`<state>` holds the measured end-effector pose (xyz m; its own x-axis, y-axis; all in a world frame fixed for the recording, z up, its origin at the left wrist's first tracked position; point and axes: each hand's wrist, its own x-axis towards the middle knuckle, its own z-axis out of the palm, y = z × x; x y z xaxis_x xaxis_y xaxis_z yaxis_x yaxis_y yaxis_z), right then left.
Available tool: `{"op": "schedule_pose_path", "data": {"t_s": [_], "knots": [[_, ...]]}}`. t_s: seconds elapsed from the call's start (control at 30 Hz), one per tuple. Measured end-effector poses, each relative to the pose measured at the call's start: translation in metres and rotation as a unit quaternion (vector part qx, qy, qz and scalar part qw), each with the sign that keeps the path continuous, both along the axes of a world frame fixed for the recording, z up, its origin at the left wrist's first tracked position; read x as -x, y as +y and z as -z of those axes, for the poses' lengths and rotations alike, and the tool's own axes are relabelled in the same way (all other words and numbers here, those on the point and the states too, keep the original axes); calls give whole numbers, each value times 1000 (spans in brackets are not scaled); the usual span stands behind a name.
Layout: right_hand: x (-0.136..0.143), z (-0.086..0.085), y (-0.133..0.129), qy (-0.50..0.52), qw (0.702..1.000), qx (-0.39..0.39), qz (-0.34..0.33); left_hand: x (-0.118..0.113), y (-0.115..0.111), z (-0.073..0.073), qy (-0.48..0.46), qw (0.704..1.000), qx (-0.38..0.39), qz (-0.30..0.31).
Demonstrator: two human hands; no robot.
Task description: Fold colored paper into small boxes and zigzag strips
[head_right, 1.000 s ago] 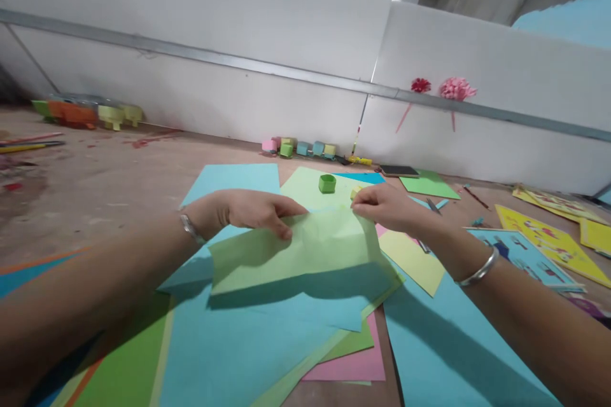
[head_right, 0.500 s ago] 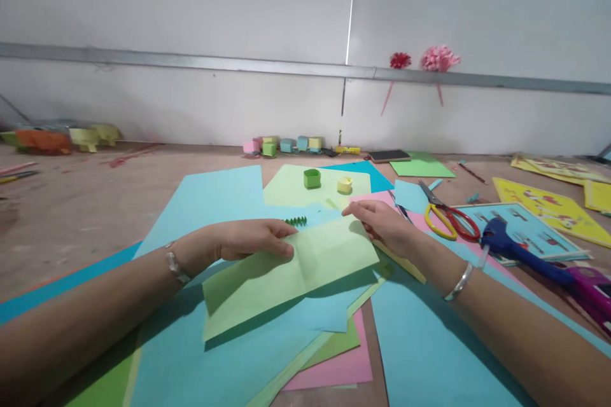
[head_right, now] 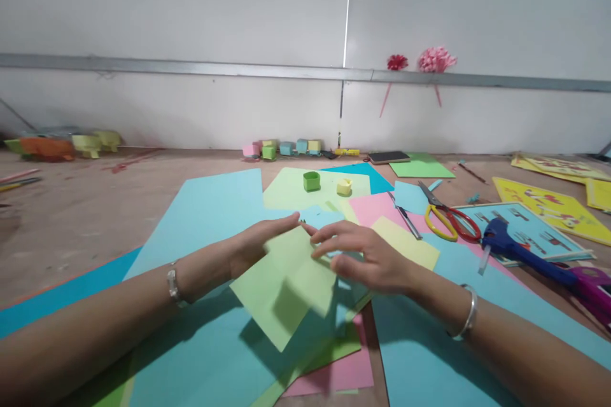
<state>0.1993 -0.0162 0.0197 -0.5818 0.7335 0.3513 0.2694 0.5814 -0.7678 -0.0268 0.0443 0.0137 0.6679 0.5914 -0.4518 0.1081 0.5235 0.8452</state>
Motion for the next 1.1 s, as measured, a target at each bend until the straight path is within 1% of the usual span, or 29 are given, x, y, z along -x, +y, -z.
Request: {"op": "schedule_pose_path", "data": {"t_s": [0.03, 0.07, 0.1, 0.13, 0.17, 0.2, 0.23, 0.3, 0.4, 0.47, 0.53, 0.6, 0.67, 0.77, 0.87, 0.93, 1.0, 1.03, 1.1], "knots": [[3, 2, -2, -37, 998, -57, -2, 0, 1, -2, -7, 1000, 10, 1], [5, 4, -3, -71, 991, -115, 11, 0, 1, -3, -10, 1000, 14, 1], [7, 7, -4, -93, 981, -163, 41, 0, 1, -5, -6, 1000, 12, -2], [9, 9, -4, -98, 974, -189, 83, 0, 1, -6, 3, 1000, 0, 0], [10, 11, -4, -95, 968, -195, 129, 0, 0, -7, 18, 1000, -21, 4], [11, 13, -4, -87, 965, -181, 170, 0, -1, -8, 34, 998, -44, 10], [11, 14, -3, -81, 965, -147, 200, 0, -3, -8, 47, 997, -62, 18], [13, 14, -2, -74, 971, -49, 223, 0, -8, -9, 61, 994, -82, 38], [16, 11, -3, -73, 973, 94, 199, -1, -14, -9, 73, 990, -102, 70], [19, 8, -5, -73, 967, 159, 183, -1, -16, -9, 91, 983, -139, 78], [21, 6, -7, -70, 960, 202, 178, -2, -14, -8, 102, 977, -172, 79], [22, 6, -9, -56, 955, 218, 193, -2, -10, -6, 109, 973, -187, 84], [22, 6, -8, -40, 951, 211, 224, -2, -6, -5, 125, 967, -205, 83], [19, 10, -4, -15, 943, 184, 277, -1, -1, -3, 165, 948, -267, 61], [14, 14, 2, 4, 940, 171, 294, 0, 2, -2, 187, 935, -299, 35], [10, 16, 5, 16, 945, 174, 278, 0, 2, -2, 185, 938, -292, 23], [5, 18, 8, 35, 960, 140, 241, 0, 3, -2, 165, 950, -264, 14], [3, 19, 9, 40, 970, 100, 218, 0, 4, -3, 150, 958, -243, 12], [-1, 21, 12, 28, 984, -9, 173, 1, 5, -4, 119, 974, -194, 10]]}}
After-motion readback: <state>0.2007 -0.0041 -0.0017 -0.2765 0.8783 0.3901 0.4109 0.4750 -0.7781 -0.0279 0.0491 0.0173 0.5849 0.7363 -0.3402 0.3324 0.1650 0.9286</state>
